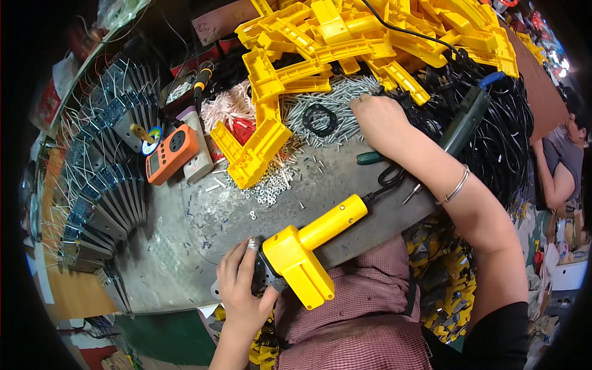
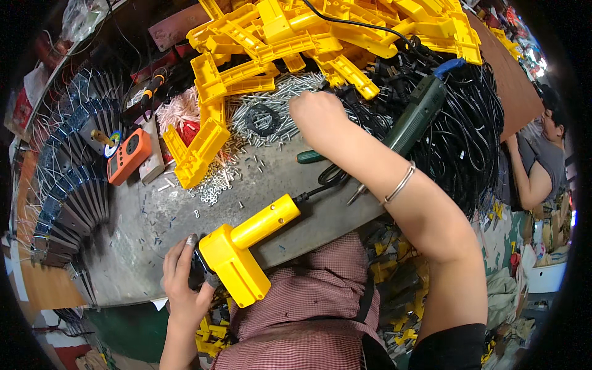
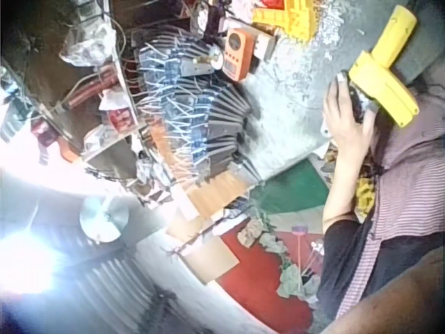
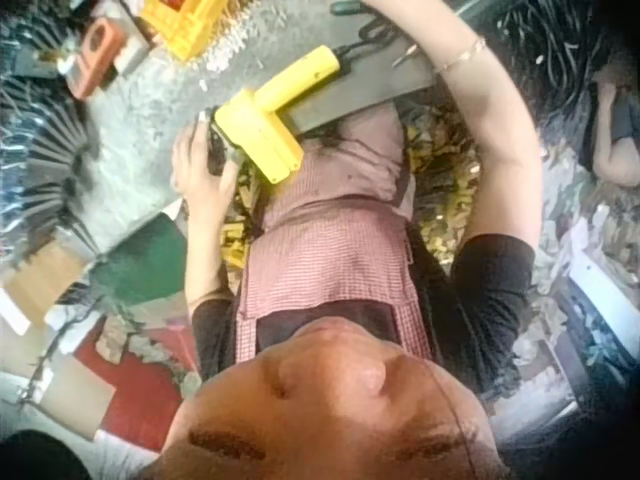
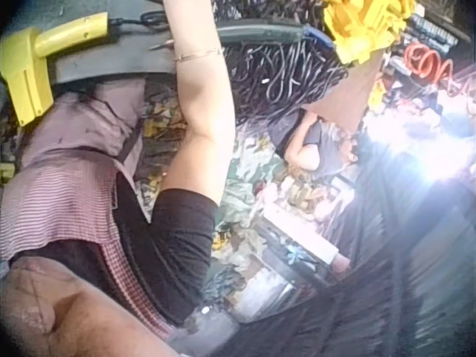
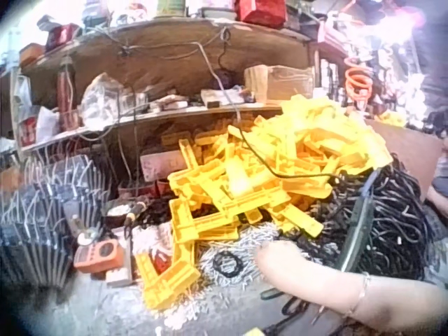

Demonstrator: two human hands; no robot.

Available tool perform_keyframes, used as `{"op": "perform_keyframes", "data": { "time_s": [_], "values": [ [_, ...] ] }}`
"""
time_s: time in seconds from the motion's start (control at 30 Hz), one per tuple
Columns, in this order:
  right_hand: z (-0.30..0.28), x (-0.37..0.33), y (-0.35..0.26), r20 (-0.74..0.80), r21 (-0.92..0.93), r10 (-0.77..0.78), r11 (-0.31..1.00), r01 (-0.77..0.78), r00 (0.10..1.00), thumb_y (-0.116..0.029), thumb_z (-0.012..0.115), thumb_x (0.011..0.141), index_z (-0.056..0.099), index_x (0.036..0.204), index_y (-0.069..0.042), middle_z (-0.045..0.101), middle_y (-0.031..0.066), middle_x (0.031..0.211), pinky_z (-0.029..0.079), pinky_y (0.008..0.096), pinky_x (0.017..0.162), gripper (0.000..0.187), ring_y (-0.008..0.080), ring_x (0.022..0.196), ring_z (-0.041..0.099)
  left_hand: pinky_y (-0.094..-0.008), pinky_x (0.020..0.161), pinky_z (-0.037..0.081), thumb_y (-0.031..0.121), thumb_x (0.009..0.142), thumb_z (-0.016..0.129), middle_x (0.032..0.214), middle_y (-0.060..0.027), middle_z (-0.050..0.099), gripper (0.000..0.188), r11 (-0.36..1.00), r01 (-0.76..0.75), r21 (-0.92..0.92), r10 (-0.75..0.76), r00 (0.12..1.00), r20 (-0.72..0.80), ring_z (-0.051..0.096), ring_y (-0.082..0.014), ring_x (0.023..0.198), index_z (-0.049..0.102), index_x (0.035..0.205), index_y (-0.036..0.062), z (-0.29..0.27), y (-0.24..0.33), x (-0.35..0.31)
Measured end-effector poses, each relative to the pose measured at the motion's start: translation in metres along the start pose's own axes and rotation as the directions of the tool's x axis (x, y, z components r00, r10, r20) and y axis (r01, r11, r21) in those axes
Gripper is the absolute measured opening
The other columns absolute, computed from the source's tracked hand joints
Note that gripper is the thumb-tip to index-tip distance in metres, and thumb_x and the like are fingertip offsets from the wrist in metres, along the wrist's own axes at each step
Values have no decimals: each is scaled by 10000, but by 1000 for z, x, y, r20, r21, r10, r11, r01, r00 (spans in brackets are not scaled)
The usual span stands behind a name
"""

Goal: The person solders wires to a circuit board with a soldering iron, then screws a metal plate onto a yellow plastic housing with an electric screwdriver.

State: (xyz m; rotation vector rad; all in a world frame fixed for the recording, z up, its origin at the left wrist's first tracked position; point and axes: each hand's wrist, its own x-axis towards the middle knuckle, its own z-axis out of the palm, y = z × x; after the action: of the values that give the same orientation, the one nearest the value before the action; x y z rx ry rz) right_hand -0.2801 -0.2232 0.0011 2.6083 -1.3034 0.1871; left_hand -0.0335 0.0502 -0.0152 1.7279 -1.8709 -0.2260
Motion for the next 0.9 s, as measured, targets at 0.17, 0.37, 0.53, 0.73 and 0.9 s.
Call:
{"op": "perform_keyframes", "data": {
  "time_s": [0.17, 0.37, 0.53, 0.73, 0.9],
  "values": [
    [-6, 0, 7, -68, -57, -56, 997, 53, 996, -32, 611, 731, 664, 834, -34, 656, 141, 896, 563, 407, 677, 115, 313, 795, 685, -486, 962, 386, 199, 689, 703, 1254, -209, 542, 649, 1000, -2, -3, 2, 1000, 6, 514, -402, 1124, 519, 1269, -27, -1, 1, 1],
    [-12, -9, 30, -105, 187, -30, 981, 49, 994, -74, 611, 753, 660, 832, -37, 643, 147, 894, 530, 447, 707, 100, 351, 795, 649, -446, 958, 429, 156, 703, 697, 1236, -217, 544, 597, 1000, -21, 19, 20, 999, 40, 535, -409, 1114, 540, 1251, -22, -6, 3, 7],
    [-43, -19, 9, -282, 428, 61, 901, 69, 958, -84, 639, 766, 650, 883, -13, 643, 149, 896, 497, 402, 767, 137, 349, 837, 617, -439, 943, 439, 133, 733, 696, 1242, -211, 556, 535, 998, -68, -12, 67, 997, -39, 551, -364, 1117, 559, 1231, -5, -18, 0, 5],
    [-91, -74, -85, 1, 978, -52, 210, 10, 999, -77, 678, 811, 676, 943, -29, 630, 6, 832, 448, 198, 593, 141, 43, 745, 572, -302, 795, 493, 82, 831, 671, 991, -138, 609, 300, 828, -56, -558, -99, 965, -244, 612, -216, 889, 648, 1104, -42, -15, 35, 37],
    [-88, -97, -109, 262, 878, -138, -378, -295, 955, -13, 633, 858, 627, 1095, 24, 649, 44, 862, 513, 221, 685, 240, 85, 800, 605, -270, 662, 507, 98, 885, 636, 858, -117, 629, 202, 830, -367, -420, 262, 921, -287, 622, -173, 744, 661, 1045, -21, -28, 48, 53]
  ]
}}
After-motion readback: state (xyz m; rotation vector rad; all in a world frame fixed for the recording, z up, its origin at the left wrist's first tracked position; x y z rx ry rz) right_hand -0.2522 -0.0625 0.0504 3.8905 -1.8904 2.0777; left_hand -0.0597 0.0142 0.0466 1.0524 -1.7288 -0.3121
